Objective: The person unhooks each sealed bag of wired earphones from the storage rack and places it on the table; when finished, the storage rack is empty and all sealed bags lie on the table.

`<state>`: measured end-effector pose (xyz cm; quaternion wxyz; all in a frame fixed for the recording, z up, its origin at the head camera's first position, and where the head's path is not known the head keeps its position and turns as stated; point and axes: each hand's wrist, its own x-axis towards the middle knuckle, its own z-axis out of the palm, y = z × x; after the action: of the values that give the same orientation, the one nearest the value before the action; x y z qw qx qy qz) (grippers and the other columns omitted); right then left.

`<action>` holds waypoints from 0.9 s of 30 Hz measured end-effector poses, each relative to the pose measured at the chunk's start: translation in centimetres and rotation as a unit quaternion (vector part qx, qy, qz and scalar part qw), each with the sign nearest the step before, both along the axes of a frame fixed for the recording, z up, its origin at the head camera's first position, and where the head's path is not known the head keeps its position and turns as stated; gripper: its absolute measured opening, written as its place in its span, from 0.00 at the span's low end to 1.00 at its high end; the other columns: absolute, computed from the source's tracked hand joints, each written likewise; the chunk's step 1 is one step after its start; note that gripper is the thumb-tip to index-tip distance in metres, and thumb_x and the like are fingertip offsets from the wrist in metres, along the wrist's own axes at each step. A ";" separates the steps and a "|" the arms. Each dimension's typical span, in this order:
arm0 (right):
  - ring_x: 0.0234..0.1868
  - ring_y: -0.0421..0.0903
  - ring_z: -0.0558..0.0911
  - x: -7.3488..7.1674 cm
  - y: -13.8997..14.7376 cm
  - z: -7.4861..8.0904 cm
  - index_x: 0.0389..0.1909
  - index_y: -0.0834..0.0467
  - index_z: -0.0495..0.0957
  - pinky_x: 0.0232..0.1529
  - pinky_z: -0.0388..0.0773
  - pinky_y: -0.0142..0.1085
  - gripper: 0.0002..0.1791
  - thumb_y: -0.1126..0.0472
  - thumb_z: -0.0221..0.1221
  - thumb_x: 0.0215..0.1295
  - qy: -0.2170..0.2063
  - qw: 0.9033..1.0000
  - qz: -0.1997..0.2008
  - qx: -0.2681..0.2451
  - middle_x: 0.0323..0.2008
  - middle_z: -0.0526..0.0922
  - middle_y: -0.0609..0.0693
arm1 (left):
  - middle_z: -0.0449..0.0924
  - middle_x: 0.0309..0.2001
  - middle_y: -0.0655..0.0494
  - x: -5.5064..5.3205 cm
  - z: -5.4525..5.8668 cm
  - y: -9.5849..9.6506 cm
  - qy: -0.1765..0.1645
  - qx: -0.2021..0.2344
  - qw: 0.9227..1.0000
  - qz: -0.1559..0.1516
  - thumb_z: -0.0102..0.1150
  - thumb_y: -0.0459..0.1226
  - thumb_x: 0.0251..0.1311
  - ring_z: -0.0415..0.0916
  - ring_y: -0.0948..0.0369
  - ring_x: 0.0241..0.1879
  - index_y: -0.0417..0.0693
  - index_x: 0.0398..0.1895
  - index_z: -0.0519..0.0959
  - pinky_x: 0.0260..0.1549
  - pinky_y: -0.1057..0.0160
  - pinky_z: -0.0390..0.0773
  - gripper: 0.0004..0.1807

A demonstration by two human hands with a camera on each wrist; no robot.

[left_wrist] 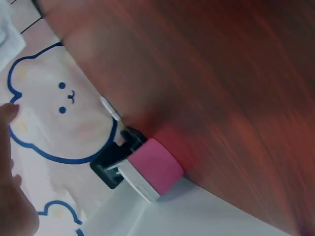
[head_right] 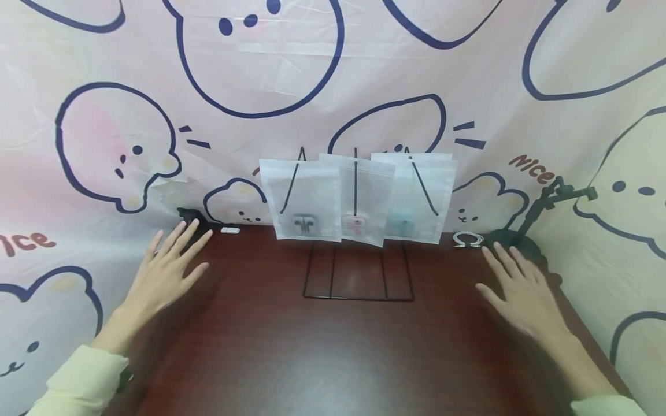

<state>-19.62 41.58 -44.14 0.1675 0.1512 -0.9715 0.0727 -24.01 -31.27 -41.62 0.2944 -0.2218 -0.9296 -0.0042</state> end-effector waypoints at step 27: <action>0.70 0.66 0.72 -6.4 -10.6 -2.1 0.80 0.61 0.58 0.65 0.74 0.61 0.39 0.57 0.62 0.75 -0.285 0.889 0.076 -0.349 0.76 0.65 0.66 | 0.60 0.79 0.45 -3.8 6.4 9.0 -0.231 0.358 0.905 -0.010 0.49 0.50 0.80 0.61 0.42 0.76 0.57 0.82 0.61 0.70 0.35 0.65 0.32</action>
<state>-26.05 31.01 -46.22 -0.0811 0.1294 -0.8748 0.4597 -27.80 -22.29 -35.17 0.1313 -0.1036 -0.9051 -0.3908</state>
